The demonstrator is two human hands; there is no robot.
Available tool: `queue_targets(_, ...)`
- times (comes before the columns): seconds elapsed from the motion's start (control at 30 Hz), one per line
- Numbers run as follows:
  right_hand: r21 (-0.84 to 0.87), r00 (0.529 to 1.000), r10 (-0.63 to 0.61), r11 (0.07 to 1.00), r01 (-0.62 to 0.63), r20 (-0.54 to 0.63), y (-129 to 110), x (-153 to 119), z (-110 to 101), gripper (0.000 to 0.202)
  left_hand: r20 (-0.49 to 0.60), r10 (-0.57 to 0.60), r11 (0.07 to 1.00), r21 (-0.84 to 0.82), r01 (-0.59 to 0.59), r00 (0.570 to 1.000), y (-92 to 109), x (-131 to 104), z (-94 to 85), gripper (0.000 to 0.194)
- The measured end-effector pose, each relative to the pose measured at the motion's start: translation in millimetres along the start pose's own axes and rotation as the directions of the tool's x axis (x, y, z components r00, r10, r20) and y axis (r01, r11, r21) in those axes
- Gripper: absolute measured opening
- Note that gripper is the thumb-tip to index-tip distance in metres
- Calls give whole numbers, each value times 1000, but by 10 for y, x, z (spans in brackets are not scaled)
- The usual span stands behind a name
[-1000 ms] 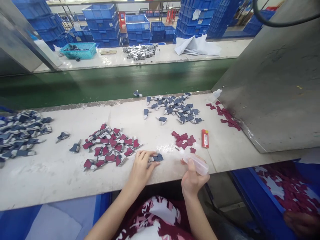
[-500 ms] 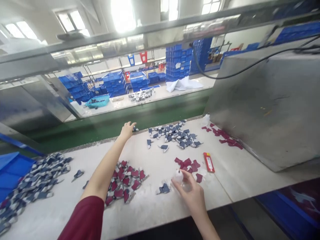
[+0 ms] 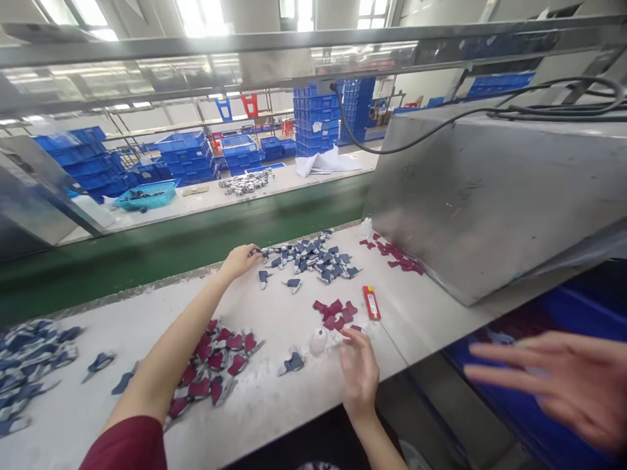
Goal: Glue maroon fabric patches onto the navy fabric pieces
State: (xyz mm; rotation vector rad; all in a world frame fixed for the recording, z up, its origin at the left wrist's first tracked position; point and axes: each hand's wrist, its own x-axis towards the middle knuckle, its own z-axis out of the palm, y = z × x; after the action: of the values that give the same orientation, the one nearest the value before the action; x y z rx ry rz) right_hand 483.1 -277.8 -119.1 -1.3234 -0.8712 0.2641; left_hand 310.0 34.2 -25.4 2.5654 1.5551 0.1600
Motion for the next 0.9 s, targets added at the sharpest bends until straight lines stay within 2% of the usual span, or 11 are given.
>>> queue_targets(0.07, -23, 994, 29, 999, -31, -104, 8, 27, -48, 24, 16, 63, 998, -31, -62, 998, 223, -87, 6, 34)
queue_targets(0.13, -108, 989, 57, 992, -72, -134, 19, 102, -128, 25, 3, 97, 994, -49, -97, 995, 404, -271, -28, 41)
queue_targets(0.2, -257, 994, 57, 963, -80, -94, 45, 216, -248, 29, -49, 132, 989, -61, -135, 990, 523, -575, -86, 45)
queue_targets(0.3, -460, 998, 55, 887, -35, 29, 136, 388, -448, 41, -199, 217, 967, -88, -238, 956, 620, -1221, -110, 42)
queue_targets(0.4, -554, 992, 76, 833, -9, 99, 241, 482, -563, 51, -245, 223, 953, -151, -264, 944, 713, -1902, 66, 36)
queue_targets(0.5, -591, 983, 116, 807, -11, 141, 260, 521, -583, 49, -270, 141, 954, -221, -204, 952, 854, -2362, 425, 30)
queue_targets(0.6, -591, 967, 198, 804, -68, 158, 176, 551, -591, 44, -299, 40, 943, -304, -135, 953, 1009, -2529, 772, 23)
queue_targets(0.67, -546, 948, 285, 821, -165, 142, 89, 540, -601, 42, -331, -31, 923, -371, -100, 943, 1092, -2539, 909, 15)
queue_targets(0.73, -443, 922, 372, 848, -291, 106, -11, 470, -595, 40, -341, -102, 885, -460, -71, 934, 1151, -2531, 963, 12)
queue_targets(0.8, -296, 895, 438, 869, -396, 89, -123, 335, -553, 39, -302, -160, 819, -571, -44, 940, 1198, -2538, 959, 13)
queue_targets(0.9, -119, 848, 502, 865, -488, 169, -304, 79, -412, 35, -186, -248, 682, -730, 35, 951, 1272, -2584, 913, 17)
